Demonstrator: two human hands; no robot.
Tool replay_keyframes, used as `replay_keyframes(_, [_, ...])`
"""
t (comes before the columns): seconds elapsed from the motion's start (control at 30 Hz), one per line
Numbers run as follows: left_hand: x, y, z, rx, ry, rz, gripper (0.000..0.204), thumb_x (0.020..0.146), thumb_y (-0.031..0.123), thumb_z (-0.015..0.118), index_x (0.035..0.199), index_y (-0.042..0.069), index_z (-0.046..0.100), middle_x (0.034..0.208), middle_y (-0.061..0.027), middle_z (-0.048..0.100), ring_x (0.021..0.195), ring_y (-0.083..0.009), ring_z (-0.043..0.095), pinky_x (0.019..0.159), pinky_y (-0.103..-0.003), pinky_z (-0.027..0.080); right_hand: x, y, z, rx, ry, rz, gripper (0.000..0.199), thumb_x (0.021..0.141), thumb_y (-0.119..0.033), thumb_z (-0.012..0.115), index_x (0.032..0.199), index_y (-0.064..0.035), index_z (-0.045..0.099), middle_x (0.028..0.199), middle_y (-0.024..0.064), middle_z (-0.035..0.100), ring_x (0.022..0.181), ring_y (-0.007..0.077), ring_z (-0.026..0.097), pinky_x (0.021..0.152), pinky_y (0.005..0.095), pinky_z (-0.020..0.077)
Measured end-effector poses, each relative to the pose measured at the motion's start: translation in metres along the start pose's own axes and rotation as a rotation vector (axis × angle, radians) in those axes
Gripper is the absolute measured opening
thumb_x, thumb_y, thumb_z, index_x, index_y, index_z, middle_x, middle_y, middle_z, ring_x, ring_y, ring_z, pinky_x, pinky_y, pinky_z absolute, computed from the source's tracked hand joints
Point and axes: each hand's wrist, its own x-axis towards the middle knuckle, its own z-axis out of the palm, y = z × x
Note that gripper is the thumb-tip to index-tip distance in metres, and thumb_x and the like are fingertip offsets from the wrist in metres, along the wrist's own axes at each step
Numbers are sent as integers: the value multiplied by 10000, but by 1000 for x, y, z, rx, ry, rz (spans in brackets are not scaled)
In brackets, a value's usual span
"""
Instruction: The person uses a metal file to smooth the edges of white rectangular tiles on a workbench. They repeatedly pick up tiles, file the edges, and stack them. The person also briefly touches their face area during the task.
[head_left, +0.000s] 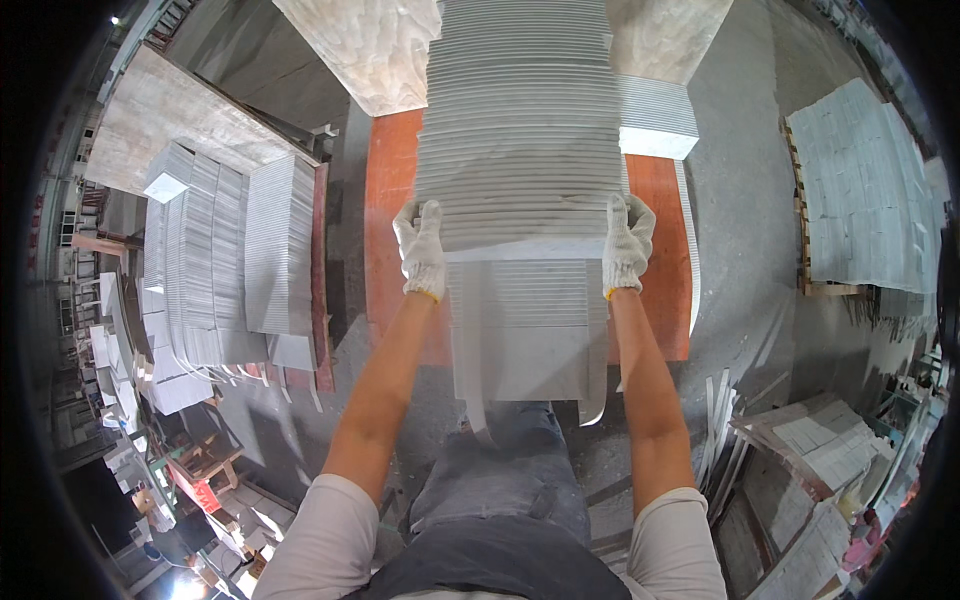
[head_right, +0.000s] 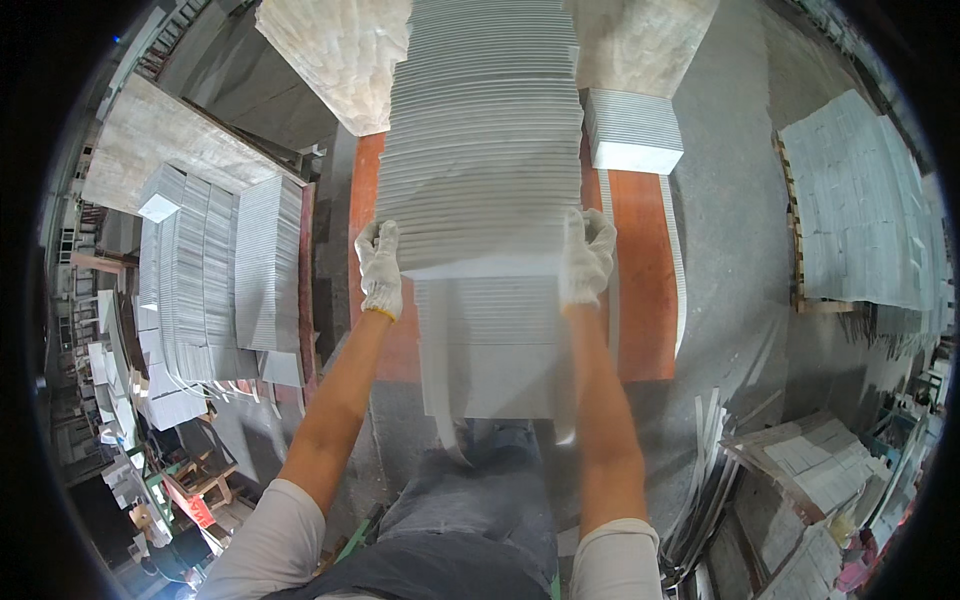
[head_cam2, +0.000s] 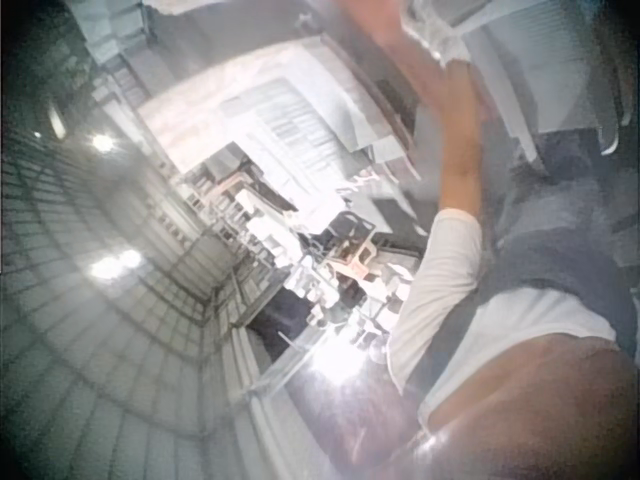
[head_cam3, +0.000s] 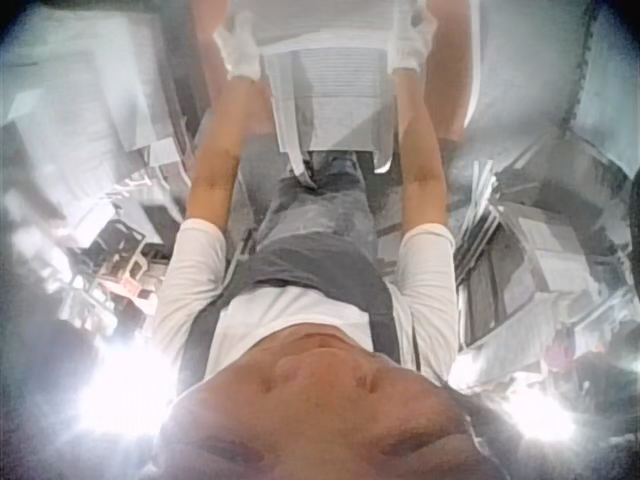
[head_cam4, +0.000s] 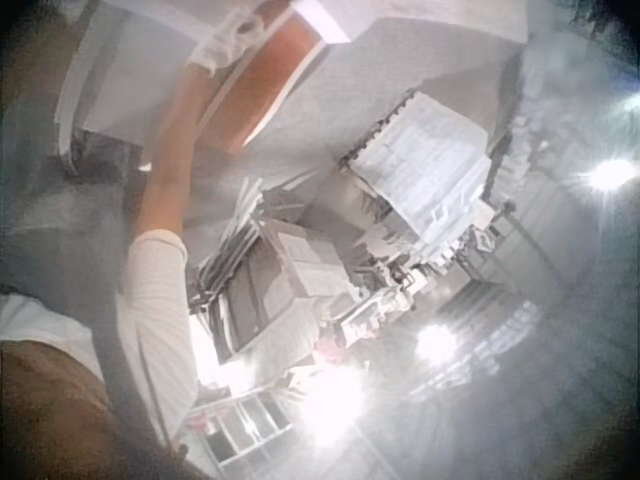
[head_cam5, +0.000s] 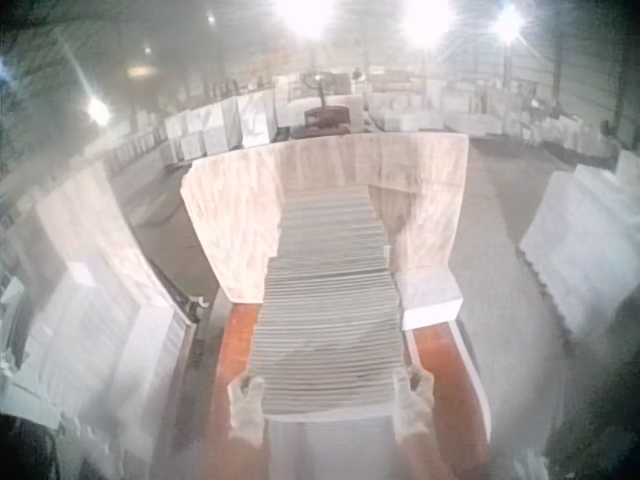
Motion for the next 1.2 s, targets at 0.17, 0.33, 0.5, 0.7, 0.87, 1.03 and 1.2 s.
replay_keyframes(0.17, [4, -15, -4, 20, 24, -51, 502, 980, 354, 701, 1324, 35, 524, 1157, -51, 603, 1093, -148, 539, 1009, -320, 430, -2, 3, -2, 55, -5, -50, 359, 934, -335, 770, 1147, -72, 650, 1116, 5, 647, 1034, 108, 595, 952, 296, 485])
replay_keyframes(0.33, [9, -27, -8, -47, -5, 6, 475, 979, 372, 697, 1300, 53, 552, 1167, -53, 604, 1091, -156, 541, 1018, -333, 427, -9, -3, -2, 32, -7, -49, 358, 955, -332, 740, 1177, -67, 648, 1132, 6, 644, 1049, 119, 593, 972, 305, 477])
replay_keyframes(0.5, [8, -34, -13, -5, -4, 33, 474, 985, 337, 693, 1334, 55, 539, 1217, -56, 583, 1103, -147, 534, 1009, -327, 435, -12, -3, -8, -36, -77, -62, 439, 966, -320, 688, 1298, -60, 564, 1228, 54, 603, 1198, 183, 560, 1071, 336, 418])
replay_keyframes(0.7, [3, -33, -17, -157, -79, 62, 492, 1000, 260, 671, 1413, 50, 504, 1242, -40, 577, 1105, -119, 535, 1004, -289, 448, -10, 8, -17, -15, -133, -77, 443, 990, -313, 657, 1332, -47, 570, 1258, 64, 615, 1250, 202, 551, 1102, 350, 409])
replay_keyframes(0.87, [2, -29, -26, -207, -154, 75, 463, 993, 235, 681, 1377, 28, 527, 1233, -51, 599, 1088, -112, 556, 990, -282, 459, -3, 18, -25, -336, -149, -325, 430, 996, -302, 643, 1332, -40, 585, 1375, 97, 603, 1262, 220, 561, 1101, 349, 419])
replay_keyframes(1.03, [5, -27, -30, -167, -149, 57, 312, 998, 198, 665, 1256, 35, 599, 1083, -42, 665, 1038, -118, 590, 974, -279, 461, 1, 30, -29, 20, -206, -202, 339, 994, -221, 669, 1276, -39, 621, 1308, 63, 634, 1160, 156, 593, 1014, 304, 478])
replay_keyframes(1.2, [6, -32, -31, -195, -143, 16, 198, 1004, 183, 642, 1136, 39, 677, 1042, -37, 697, 1038, -135, 609, 979, -284, 451, 0, 35, -31, 107, -205, -147, 315, 978, -202, 701, 1245, -45, 643, 1230, 35, 662, 1071, 113, 616, 937, 261, 513])
